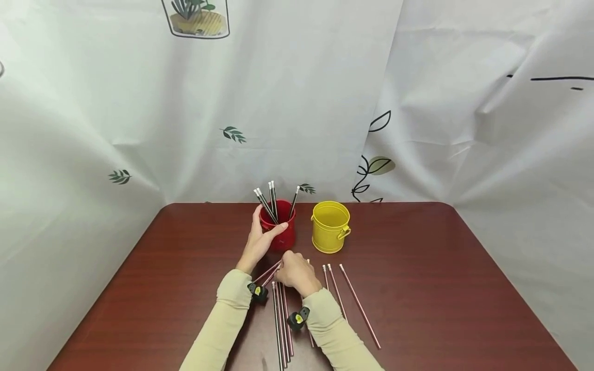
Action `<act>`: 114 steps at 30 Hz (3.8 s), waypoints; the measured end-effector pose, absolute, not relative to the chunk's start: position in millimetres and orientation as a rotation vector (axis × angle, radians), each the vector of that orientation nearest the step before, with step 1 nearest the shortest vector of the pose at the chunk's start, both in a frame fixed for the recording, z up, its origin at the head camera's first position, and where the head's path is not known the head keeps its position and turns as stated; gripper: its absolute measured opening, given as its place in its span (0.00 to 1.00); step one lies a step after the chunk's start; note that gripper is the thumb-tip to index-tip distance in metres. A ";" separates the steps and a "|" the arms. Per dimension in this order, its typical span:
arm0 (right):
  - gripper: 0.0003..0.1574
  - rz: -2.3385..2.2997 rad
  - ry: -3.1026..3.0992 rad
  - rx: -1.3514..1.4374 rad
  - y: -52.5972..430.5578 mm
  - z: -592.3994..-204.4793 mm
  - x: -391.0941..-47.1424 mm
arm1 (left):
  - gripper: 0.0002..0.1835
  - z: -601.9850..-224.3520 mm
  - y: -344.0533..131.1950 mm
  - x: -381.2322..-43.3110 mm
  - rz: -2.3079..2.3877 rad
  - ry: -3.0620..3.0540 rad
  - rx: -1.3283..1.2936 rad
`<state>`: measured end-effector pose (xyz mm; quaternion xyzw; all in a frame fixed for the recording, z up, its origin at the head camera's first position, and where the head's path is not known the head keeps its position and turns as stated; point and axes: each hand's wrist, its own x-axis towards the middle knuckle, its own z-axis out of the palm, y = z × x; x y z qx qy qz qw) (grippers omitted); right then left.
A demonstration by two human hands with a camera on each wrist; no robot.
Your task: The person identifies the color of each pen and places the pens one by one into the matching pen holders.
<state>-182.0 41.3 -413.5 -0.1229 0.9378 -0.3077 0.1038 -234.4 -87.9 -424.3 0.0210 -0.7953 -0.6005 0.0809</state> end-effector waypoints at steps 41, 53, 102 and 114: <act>0.18 -0.809 2.932 -0.224 32.3 -402.9 -167.4 | 0.51 -424.9 -88.2 -233.8 -1.796 -2.363 0.062; 0.24 -0.934 2.925 -0.278 40.8 -372.1 -158.2 | 0.51 -424.6 -88.0 -232.4 -1.800 -2.355 0.059; 0.06 -1.630 2.974 -0.933 44.6 -351.4 -157.2 | 0.49 -425.7 -89.5 -232.4 -1.709 -2.370 0.047; 0.07 -1.714 2.965 -0.934 50.4 -344.9 -163.3 | 0.45 -424.1 -88.4 -234.2 -1.738 -2.360 0.046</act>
